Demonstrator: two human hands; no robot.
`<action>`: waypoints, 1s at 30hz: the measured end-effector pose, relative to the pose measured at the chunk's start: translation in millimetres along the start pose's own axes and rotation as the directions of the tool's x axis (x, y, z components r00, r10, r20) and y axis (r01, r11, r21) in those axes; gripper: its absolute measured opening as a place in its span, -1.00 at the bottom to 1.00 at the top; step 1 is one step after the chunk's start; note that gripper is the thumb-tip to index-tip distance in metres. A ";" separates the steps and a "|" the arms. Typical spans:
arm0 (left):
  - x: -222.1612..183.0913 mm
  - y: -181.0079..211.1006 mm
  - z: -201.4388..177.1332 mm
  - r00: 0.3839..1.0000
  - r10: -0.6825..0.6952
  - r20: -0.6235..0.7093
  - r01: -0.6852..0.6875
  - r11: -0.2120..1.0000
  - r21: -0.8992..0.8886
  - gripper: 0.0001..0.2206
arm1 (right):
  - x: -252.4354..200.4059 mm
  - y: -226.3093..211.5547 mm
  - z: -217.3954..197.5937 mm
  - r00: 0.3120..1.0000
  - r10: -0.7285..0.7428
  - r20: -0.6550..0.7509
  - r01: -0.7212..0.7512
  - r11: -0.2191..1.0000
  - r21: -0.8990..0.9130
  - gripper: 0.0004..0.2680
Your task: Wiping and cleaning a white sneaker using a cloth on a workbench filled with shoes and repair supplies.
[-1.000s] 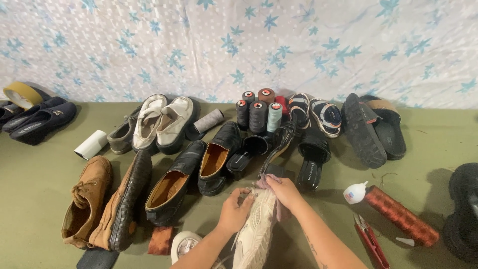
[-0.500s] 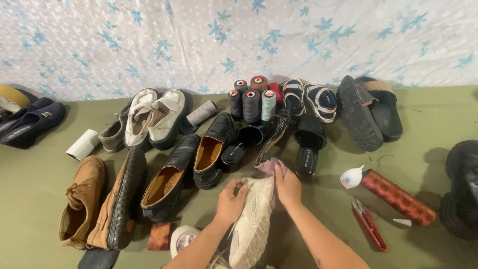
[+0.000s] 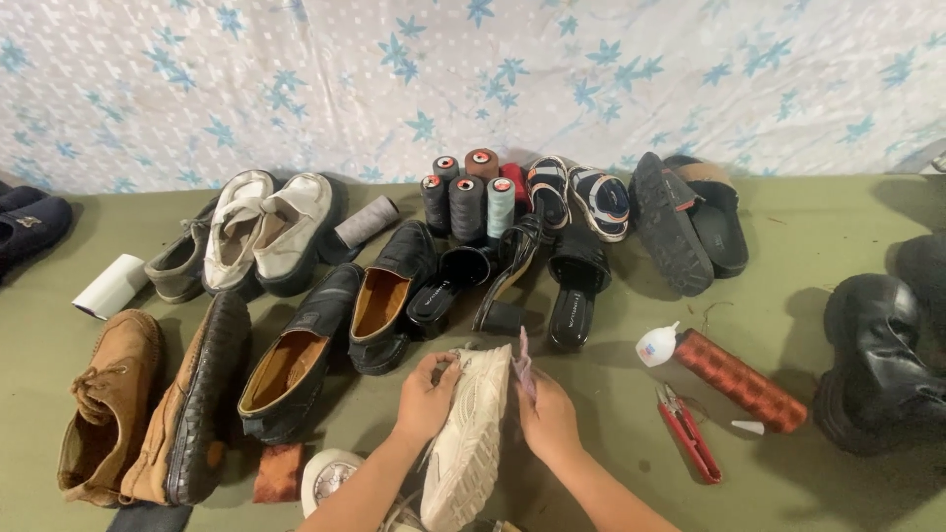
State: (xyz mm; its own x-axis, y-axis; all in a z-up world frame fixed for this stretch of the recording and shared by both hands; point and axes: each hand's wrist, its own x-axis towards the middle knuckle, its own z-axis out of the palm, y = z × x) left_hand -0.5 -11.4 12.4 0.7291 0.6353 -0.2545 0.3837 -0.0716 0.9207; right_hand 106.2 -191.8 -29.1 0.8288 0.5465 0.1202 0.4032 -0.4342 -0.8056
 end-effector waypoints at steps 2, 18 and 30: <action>1.8 -0.6 -0.4 1.000 -0.009 -0.017 0.009 1.000 0.011 -0.82 | -8.4 3.8 -2.0 0.995 -0.094 0.043 0.095 0.995 -0.022 -0.73; -1.9 9.1 -4.6 1.000 -0.030 0.009 0.030 0.999 -0.031 -0.85 | 7.5 -55.2 4.1 0.980 0.194 0.050 -0.200 0.959 0.201 -0.84; 12.9 -19.2 2.2 0.999 0.054 0.004 -0.055 0.997 0.058 -0.79 | -27.1 -40.6 -10.4 0.901 0.158 0.404 -0.196 0.979 0.055 -0.52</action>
State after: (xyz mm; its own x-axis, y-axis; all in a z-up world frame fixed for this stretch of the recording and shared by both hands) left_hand 2.8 -3.5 -9.2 0.7509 0.6277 -0.2051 0.3758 -0.1508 0.9143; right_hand 71.4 -196.5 6.5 0.6539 0.7131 -0.2528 0.2107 -0.4926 -0.8444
